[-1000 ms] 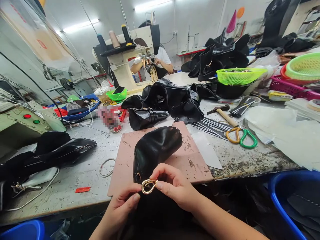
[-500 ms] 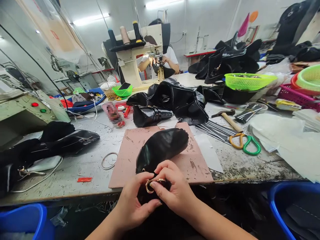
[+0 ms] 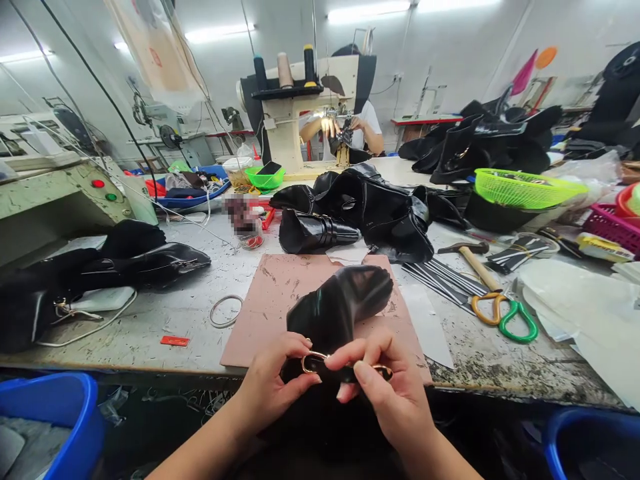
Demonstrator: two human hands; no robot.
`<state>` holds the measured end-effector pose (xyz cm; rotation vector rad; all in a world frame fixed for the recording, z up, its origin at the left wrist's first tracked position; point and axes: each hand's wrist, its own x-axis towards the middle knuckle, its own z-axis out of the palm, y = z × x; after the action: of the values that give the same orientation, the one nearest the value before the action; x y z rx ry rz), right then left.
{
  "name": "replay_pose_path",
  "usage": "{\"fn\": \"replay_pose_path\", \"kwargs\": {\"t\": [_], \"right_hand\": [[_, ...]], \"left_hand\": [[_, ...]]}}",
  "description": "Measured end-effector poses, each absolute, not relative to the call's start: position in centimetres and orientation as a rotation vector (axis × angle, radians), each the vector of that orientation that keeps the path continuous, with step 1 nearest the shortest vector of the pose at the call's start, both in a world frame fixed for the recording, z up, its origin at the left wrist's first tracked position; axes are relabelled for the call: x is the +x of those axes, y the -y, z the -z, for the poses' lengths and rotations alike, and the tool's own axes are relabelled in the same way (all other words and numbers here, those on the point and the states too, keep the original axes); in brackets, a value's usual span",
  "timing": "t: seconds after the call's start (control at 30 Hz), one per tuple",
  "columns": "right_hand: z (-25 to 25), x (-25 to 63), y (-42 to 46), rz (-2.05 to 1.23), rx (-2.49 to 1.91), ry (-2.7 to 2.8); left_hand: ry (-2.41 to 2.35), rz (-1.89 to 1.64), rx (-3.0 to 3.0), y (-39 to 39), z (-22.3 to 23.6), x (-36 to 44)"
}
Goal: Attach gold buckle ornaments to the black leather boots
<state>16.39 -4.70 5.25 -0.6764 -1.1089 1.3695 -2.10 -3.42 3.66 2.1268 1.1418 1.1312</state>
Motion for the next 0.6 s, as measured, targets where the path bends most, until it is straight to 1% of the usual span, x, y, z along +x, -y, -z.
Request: {"fn": "replay_pose_path", "kwargs": {"t": [0.13, 0.23, 0.33, 0.47, 0.53, 0.6], "right_hand": [[-6.7, 16.2, 5.3, -1.422, -0.513, 1.411], [-8.1, 16.0, 5.3, -1.355, -0.453, 1.791], [-8.6, 15.6, 4.9, -1.098, -0.504, 2.107], [-7.0, 15.2, 3.8, -0.529, -0.709, 2.215], [-6.0, 15.2, 3.4, -0.446, -0.818, 2.197], [-5.6, 15.3, 3.2, -0.556, -0.858, 2.196]], "left_hand": [[-1.171, -1.067, 2.063, 3.3, -3.6, -1.8], [-1.182, -1.082, 2.006, 3.5, -3.6, -1.7], [-1.122, -1.041, 1.992, 3.7, -3.7, -1.9], [-1.045, -1.025, 1.973, 3.9, -4.0, -2.4], [-1.056, -1.038, 1.925, 3.8, -4.1, -2.5], [-1.046, -1.060, 1.887, 3.8, -4.3, -2.6]]}}
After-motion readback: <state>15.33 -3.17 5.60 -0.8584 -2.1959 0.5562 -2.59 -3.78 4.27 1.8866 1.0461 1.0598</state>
